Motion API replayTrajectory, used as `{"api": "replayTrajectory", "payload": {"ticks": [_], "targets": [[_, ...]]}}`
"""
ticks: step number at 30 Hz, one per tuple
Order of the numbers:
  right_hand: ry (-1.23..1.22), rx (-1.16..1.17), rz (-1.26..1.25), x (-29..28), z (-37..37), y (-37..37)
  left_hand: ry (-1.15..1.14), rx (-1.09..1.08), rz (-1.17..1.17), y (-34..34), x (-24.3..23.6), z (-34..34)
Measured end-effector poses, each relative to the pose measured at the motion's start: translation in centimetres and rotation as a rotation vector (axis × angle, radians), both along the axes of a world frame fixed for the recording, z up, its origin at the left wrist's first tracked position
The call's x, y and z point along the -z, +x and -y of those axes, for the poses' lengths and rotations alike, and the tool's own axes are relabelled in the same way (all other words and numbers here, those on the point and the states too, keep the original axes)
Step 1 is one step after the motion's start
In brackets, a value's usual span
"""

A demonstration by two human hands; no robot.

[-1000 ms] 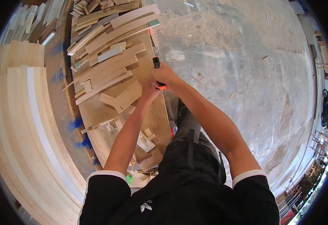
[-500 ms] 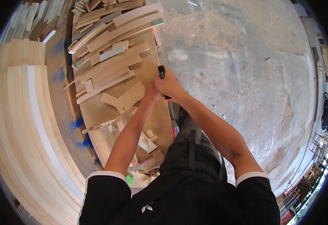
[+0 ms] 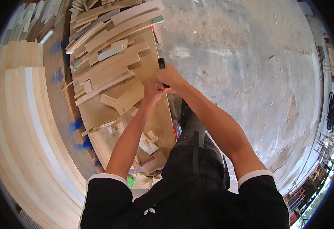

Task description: The person saws a piece of wood at a workbench and then sands the cut edge of the wood by hand.

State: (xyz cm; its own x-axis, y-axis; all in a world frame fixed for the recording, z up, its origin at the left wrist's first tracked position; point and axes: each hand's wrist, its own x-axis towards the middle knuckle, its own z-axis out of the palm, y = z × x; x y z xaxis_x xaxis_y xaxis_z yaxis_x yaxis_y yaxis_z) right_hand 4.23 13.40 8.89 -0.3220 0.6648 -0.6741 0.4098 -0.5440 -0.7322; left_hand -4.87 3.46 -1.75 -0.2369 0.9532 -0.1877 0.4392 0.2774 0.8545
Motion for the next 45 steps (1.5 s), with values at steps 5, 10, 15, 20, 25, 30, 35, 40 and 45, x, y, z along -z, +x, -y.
{"api": "replayTrajectory", "payload": {"ticks": [5,10,15,20,25,30,35,40,45], "targets": [[0.029,0.002,-0.016,2.1,-0.7,-0.8,0.123,0.045,-0.182,0.3,-3.5,-0.9],[0.079,-0.038,-0.031,3.6,-0.5,-0.6,-0.012,0.049,-0.167,-0.2,-2.6,-0.7],[0.045,-0.094,0.056,2.6,-0.9,-0.6,-0.062,0.033,-0.143,-0.1,-3.6,-0.5],[0.214,-0.025,0.005,3.5,0.4,-0.8,-0.024,0.068,-0.214,-1.5,1.5,-0.6],[0.195,-0.037,-0.007,3.4,0.0,-0.8,-0.117,0.100,-0.264,-1.7,1.8,-0.4],[0.288,-0.005,-0.069,1.9,1.9,0.1,0.054,-0.093,0.381,-1.4,2.7,-0.1],[0.377,0.004,-0.075,-2.4,6.6,2.8,0.140,-0.223,0.825,0.4,-3.0,-0.4],[0.578,0.109,-0.216,0.2,12.6,4.3,0.081,0.100,0.090,-1.6,-1.7,-0.7],[0.590,0.035,-0.279,3.6,16.5,6.3,-0.095,0.080,-0.014,-1.8,0.6,-1.1]]}}
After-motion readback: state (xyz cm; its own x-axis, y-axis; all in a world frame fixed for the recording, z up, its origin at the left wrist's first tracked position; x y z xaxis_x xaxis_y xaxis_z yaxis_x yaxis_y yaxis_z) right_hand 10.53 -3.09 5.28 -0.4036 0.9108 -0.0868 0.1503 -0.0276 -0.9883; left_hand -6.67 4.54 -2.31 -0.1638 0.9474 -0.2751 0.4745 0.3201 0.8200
